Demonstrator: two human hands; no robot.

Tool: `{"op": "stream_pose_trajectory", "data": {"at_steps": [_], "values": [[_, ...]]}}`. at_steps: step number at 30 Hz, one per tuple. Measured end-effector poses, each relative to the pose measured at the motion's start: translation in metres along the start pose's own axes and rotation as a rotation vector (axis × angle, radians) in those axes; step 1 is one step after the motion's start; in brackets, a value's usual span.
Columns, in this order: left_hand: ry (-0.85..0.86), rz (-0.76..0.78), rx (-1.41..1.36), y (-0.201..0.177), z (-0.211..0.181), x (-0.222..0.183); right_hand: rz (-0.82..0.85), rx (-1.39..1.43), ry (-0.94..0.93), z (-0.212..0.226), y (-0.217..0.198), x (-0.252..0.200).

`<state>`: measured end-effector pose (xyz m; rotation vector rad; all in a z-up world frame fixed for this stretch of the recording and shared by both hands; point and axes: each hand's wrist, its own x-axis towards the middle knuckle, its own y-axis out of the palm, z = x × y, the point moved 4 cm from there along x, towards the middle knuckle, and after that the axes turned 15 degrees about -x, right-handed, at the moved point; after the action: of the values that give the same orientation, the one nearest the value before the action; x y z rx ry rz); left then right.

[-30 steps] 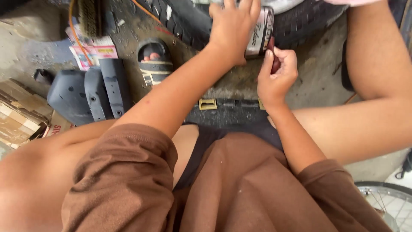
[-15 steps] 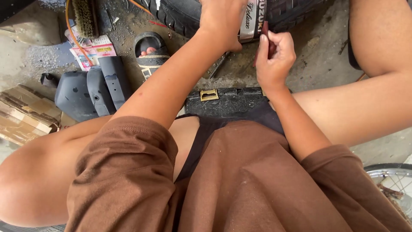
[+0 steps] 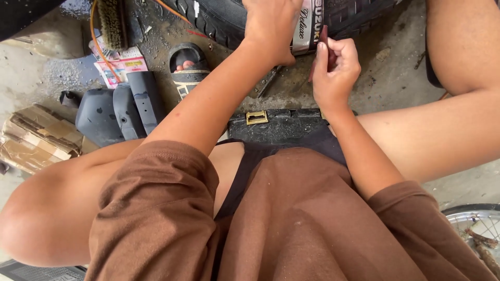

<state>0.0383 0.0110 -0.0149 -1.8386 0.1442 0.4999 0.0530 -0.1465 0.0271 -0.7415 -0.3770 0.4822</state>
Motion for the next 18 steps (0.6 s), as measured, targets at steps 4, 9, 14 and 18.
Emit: {"op": "stream_pose_trajectory", "data": {"at_steps": [4,9,14,18], "values": [[-0.009,-0.003,-0.004,-0.006,-0.002,-0.004,-0.036,0.001,-0.038,-0.007,0.005,0.030],[-0.028,-0.011,0.011,-0.019,-0.002,-0.009,0.141,-0.015,0.062,-0.037,0.016,0.074],[-0.058,0.012,0.014,-0.015,0.001,-0.007,0.482,-0.007,0.230,0.015,-0.054,0.063],[-0.037,0.000,-0.007,-0.012,0.000,-0.007,0.464,0.067,0.276,0.037,-0.116,0.090]]}}
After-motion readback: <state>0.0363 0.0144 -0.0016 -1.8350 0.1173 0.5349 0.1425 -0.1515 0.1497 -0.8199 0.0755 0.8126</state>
